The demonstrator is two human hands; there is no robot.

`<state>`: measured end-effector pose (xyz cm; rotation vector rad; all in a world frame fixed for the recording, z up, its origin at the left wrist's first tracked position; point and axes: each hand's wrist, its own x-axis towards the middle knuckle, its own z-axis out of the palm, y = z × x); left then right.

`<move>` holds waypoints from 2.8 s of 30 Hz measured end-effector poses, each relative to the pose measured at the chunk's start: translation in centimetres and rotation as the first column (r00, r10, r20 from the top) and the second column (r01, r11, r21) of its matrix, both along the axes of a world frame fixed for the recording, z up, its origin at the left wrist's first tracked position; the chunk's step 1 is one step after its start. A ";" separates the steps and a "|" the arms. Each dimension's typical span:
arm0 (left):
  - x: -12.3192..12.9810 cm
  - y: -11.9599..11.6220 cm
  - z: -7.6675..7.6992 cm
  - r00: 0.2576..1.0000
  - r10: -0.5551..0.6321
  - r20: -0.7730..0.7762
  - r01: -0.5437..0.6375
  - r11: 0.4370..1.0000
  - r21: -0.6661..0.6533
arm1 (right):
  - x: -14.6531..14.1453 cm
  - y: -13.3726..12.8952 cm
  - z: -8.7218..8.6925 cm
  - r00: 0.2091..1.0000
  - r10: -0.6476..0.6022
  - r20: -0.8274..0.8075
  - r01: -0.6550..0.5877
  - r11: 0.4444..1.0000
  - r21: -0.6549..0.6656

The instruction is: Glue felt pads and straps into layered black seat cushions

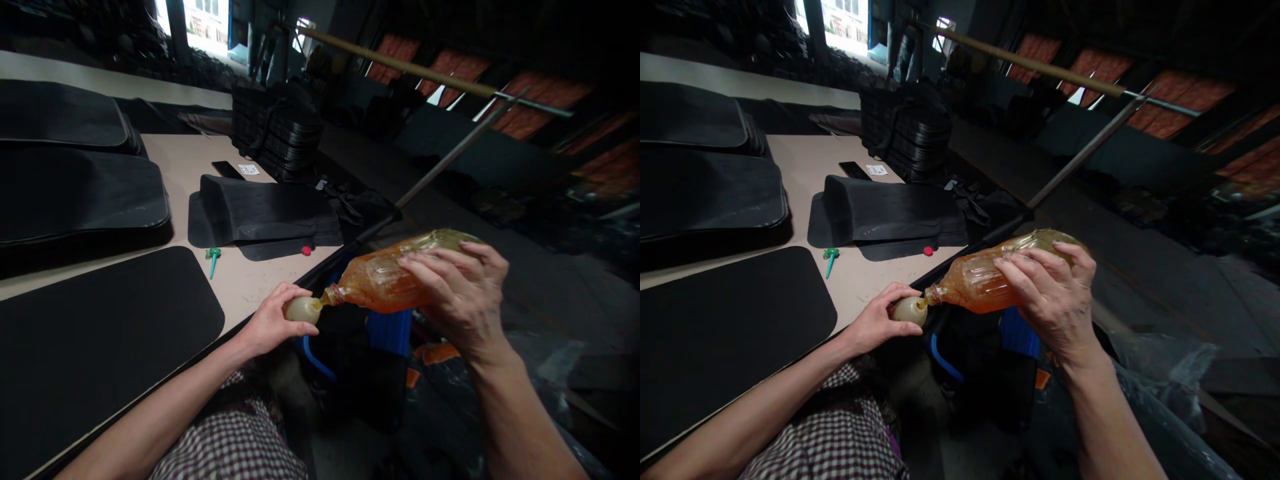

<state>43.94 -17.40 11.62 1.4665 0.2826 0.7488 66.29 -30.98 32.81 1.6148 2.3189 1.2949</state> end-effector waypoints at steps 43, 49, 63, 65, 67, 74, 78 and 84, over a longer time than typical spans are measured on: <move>0.3 -0.2 -0.5 1.000 -0.020 0.007 0.020 1.000 -0.021 | -0.3 0.2 0.2 0.999 0.002 0.046 -0.003 1.000 0.019; 0.4 -0.3 -0.4 1.000 -0.024 0.018 0.025 0.999 -0.037 | -0.3 0.1 0.1 0.999 0.001 0.044 -0.001 1.000 0.016; 0.3 -0.3 -0.3 0.999 -0.031 0.018 0.032 0.999 -0.032 | -0.7 0.0 0.4 0.999 -0.008 0.050 0.007 1.000 0.017; 0.2 -0.4 -0.3 0.999 -0.033 0.023 0.034 0.999 -0.036 | -0.7 0.1 0.5 0.999 -0.006 0.051 0.005 1.000 0.016; 0.2 -0.4 -0.3 0.999 -0.035 0.025 0.036 0.999 -0.037 | -0.8 0.2 0.6 0.998 0.002 0.059 -0.003 1.000 0.015; 0.0 -0.4 0.0 0.999 -0.038 0.017 0.039 0.998 -0.057 | -0.9 0.3 0.9 0.994 0.047 0.103 -0.047 0.999 0.000; -0.2 -0.4 -0.1 0.999 -0.039 0.019 0.040 0.998 -0.051 | -1.0 0.2 0.9 0.997 0.021 0.076 -0.022 1.000 0.005; -0.4 -0.3 -0.3 0.999 -0.034 0.016 0.034 0.999 -0.036 | -1.0 0.2 0.9 0.997 0.016 0.079 -0.016 1.000 -0.001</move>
